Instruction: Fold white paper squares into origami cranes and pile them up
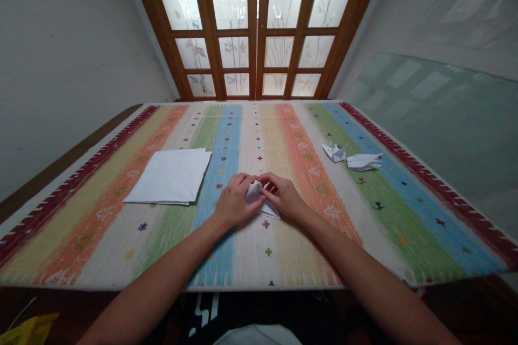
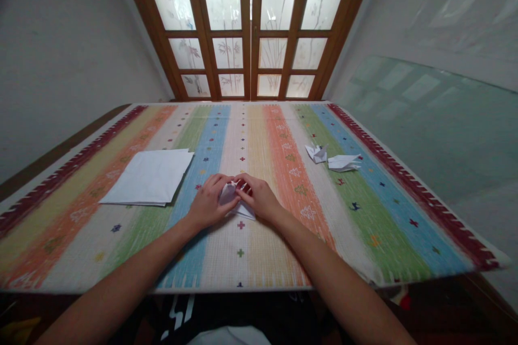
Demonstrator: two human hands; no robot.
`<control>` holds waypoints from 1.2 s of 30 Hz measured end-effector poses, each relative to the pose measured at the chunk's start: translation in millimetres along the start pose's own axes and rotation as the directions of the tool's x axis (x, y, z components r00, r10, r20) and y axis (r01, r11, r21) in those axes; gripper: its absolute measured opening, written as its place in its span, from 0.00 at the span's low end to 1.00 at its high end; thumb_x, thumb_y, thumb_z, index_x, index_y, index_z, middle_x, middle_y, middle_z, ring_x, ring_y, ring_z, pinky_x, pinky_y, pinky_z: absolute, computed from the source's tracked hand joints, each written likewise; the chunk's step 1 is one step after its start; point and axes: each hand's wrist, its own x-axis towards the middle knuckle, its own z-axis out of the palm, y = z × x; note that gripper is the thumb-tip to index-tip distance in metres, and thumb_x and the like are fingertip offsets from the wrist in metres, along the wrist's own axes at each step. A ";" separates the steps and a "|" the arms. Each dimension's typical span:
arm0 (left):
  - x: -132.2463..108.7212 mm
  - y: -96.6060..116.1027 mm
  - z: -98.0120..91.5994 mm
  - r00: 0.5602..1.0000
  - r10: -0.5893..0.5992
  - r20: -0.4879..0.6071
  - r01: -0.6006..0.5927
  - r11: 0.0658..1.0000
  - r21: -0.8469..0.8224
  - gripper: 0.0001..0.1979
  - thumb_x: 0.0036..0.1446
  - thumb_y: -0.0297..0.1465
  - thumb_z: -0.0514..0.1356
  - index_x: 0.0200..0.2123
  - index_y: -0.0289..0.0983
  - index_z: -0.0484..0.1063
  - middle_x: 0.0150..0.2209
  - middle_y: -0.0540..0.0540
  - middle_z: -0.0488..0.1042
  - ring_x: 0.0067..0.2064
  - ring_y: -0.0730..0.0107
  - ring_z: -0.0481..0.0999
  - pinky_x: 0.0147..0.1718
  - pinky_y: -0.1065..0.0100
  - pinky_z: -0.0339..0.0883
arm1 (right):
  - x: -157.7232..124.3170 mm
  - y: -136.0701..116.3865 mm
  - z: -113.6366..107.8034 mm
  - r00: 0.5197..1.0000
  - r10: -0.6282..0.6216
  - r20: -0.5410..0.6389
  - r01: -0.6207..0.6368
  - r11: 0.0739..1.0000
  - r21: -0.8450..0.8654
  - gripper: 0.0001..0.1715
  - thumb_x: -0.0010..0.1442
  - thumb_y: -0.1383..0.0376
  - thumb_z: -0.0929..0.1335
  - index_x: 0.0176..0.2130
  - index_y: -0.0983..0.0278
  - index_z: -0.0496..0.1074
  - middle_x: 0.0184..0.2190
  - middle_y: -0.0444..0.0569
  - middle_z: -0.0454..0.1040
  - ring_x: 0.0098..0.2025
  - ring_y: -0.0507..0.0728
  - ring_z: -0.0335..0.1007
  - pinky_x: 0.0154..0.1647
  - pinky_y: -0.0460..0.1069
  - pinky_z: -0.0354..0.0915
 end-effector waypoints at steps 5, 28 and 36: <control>0.7 -10.3 4.6 0.999 0.015 0.030 -0.013 0.998 -0.065 0.24 0.62 0.24 0.61 0.61 0.36 0.69 0.53 0.38 0.78 0.55 0.54 0.76 0.58 0.50 0.71 | 0.5 -1.5 -3.6 0.997 -0.058 -0.047 0.054 0.996 -0.067 0.08 0.67 0.68 0.71 0.45 0.59 0.80 0.36 0.47 0.76 0.33 0.54 0.71 0.35 0.48 0.69; 5.3 -20.2 -5.1 0.980 0.083 0.182 -0.059 0.990 -0.129 0.20 0.64 0.22 0.59 0.54 0.43 0.81 0.51 0.42 0.80 0.54 0.58 0.78 0.58 0.53 0.72 | 2.2 3.4 -13.2 0.992 -0.128 -0.014 0.126 0.988 -0.086 0.07 0.61 0.73 0.70 0.36 0.61 0.77 0.34 0.47 0.79 0.36 0.56 0.74 0.39 0.50 0.69; 4.1 -26.2 -19.5 0.957 0.088 0.275 -0.036 0.982 -0.187 0.20 0.57 0.19 0.59 0.50 0.40 0.79 0.47 0.44 0.76 0.40 0.66 0.76 0.43 0.63 0.74 | -2.1 2.2 -19.5 0.978 -0.151 0.141 0.164 0.983 -0.083 0.10 0.60 0.75 0.68 0.36 0.61 0.77 0.37 0.48 0.76 0.37 0.55 0.72 0.40 0.49 0.67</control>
